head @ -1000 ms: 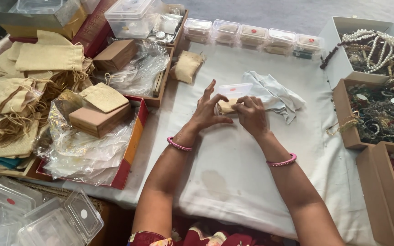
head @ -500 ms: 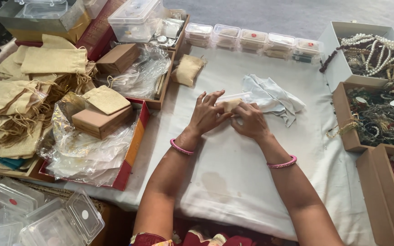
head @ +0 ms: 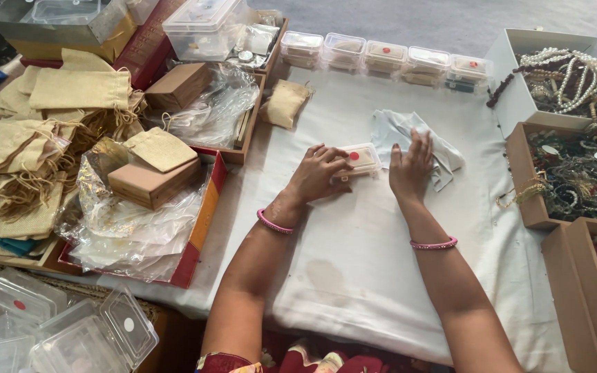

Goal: The person cleans a beaded necklace with a white cloth on a table, then places it into a small cloth pouch. They also handle a plastic container and a silver chain necklace.

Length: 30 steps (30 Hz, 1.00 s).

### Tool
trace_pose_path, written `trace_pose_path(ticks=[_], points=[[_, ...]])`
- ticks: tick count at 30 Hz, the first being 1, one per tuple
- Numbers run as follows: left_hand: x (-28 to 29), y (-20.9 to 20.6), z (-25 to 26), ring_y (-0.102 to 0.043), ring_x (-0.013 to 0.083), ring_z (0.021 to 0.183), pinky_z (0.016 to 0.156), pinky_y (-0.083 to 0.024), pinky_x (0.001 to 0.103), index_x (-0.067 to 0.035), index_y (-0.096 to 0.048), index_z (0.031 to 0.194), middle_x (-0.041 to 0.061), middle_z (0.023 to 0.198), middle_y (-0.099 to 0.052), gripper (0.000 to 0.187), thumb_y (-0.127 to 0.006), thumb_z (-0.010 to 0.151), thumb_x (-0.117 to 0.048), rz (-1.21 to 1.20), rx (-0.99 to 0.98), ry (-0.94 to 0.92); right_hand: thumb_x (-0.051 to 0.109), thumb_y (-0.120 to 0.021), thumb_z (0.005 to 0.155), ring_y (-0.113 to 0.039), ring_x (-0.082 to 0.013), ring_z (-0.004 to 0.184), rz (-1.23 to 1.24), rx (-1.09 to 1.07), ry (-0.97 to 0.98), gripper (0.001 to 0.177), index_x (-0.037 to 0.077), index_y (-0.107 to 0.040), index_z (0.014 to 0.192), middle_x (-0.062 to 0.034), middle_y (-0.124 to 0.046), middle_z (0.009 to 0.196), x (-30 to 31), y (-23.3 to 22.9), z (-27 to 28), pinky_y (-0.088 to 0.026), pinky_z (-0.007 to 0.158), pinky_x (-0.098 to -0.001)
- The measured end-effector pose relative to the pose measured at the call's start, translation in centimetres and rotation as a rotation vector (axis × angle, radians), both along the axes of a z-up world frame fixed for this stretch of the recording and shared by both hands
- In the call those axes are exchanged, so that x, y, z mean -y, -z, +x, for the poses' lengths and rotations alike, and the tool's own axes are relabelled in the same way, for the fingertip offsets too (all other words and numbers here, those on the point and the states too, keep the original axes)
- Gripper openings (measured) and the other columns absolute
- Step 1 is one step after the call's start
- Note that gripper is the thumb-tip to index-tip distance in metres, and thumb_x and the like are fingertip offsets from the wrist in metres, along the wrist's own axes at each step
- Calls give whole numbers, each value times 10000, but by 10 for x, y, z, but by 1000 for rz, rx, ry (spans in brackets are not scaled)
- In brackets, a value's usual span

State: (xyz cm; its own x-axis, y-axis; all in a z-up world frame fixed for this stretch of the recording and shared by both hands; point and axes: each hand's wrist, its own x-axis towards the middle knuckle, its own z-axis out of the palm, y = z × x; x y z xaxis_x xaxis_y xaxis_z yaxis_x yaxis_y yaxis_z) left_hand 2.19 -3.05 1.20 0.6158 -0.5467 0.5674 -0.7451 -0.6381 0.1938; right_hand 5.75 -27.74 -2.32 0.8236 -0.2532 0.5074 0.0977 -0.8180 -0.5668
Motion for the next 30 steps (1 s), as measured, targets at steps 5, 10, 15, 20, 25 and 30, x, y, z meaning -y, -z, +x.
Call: trace_pose_path(ticks=[5, 10, 15, 20, 25, 30], points=[[-1, 18, 9, -619, 244, 1211, 1109, -407, 470, -201, -749, 1064, 6, 1280, -662, 343, -836, 822, -428, -81, -39, 3, 324, -510, 1072, -440, -296, 1498, -65, -33, -350, 443, 186, -499, 1493, -91, -443, 1632, -8, 10, 1, -367, 1228, -453], [2, 25, 12, -609, 245, 1214, 1058, -448, 438, -226, -751, 1103, -15, 1305, -650, 320, -819, 845, -403, -80, -113, -36, 425, -408, 1076, -273, -302, 1519, -175, -231, -638, 516, 218, -459, 1546, -96, -273, 1701, -14, 5, -1, -198, 1223, -522], [4, 31, 14, -576, 270, 1279, 1089, -438, 466, -229, -653, 1260, 36, 1383, -598, 503, -811, 854, -480, -25, -89, -59, 473, -338, 1095, -257, -338, 1518, -327, -87, -565, 556, 159, -522, 1516, -126, -366, 1645, -18, 1, -14, -133, 1197, -562], [0, 14, 5, -525, 335, 1334, 1108, -407, 503, -191, -517, 1434, 123, 1459, -531, 838, -834, 765, -584, -97, -80, -39, 322, -487, 1108, -427, -301, 1479, -220, 92, -601, 382, 143, -624, 1417, -93, -518, 1552, -19, -12, -27, -301, 1199, -460], [-3, 11, 4, -529, 357, 1314, 1087, -419, 520, -163, -488, 1440, 145, 1438, -526, 992, -888, 643, -596, -121, -132, -62, 207, -723, 911, -603, -279, 1264, -221, 213, -725, 302, 127, -714, 1202, -54, -667, 1322, -30, -46, -45, -441, 1083, -418], [0, 30, 15, -599, 342, 1248, 1029, -552, 457, -177, -546, 1448, 126, 1347, -593, 790, -892, 777, -410, -259, -241, -91, 129, -767, 874, -636, -292, 1165, -432, 332, -729, 346, 104, -699, 1213, -81, -686, 1256, -31, -41, -42, -491, 1028, -431]])
